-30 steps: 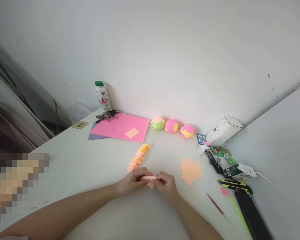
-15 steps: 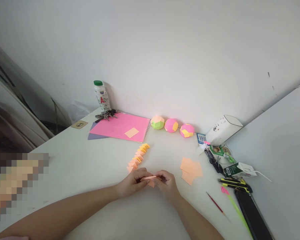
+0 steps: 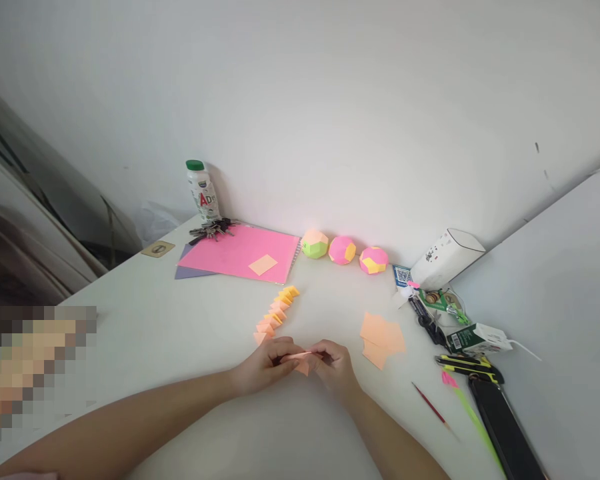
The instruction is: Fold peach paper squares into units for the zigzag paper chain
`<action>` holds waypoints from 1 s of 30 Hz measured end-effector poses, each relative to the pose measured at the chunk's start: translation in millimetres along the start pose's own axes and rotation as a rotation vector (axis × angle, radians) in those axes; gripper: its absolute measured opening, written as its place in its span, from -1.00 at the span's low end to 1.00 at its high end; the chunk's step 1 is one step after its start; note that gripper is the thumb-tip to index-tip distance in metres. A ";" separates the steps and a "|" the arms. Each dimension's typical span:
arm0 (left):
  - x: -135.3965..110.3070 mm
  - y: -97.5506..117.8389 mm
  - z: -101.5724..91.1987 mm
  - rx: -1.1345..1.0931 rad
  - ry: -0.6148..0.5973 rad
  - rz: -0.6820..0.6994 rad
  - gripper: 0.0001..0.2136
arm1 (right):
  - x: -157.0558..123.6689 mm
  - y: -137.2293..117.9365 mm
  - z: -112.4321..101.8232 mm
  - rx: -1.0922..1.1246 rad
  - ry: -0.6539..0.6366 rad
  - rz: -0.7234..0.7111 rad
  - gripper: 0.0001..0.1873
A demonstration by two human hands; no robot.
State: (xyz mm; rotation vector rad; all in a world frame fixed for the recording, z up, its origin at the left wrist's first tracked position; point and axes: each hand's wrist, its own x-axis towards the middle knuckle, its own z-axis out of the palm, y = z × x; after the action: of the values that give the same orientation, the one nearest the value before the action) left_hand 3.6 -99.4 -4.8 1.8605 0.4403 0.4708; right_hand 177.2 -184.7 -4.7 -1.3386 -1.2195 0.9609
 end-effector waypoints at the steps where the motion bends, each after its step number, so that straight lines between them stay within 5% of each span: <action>1: 0.0 0.1 0.1 0.004 0.000 0.001 -0.75 | 0.2 -0.4 0.1 -0.006 0.001 -0.001 -0.87; 9: -0.9 3.5 1.2 -0.031 0.024 -0.054 -0.76 | -1.4 -2.7 -0.9 -0.082 0.005 0.000 -0.80; 21: 2.3 -0.2 1.1 -0.526 0.048 -0.235 -0.64 | -4.2 -6.7 3.2 -0.252 -0.007 -0.083 -0.68; 30: 2.6 3.9 -0.4 -0.483 0.034 -0.233 -0.66 | -5.0 -7.1 4.9 -0.227 0.071 -0.119 -0.74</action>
State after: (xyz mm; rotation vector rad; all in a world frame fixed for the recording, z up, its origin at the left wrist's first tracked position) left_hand 5.9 -99.0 -0.7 1.3198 0.5082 0.4078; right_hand 170.5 -189.1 1.2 -1.4457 -1.3680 0.7016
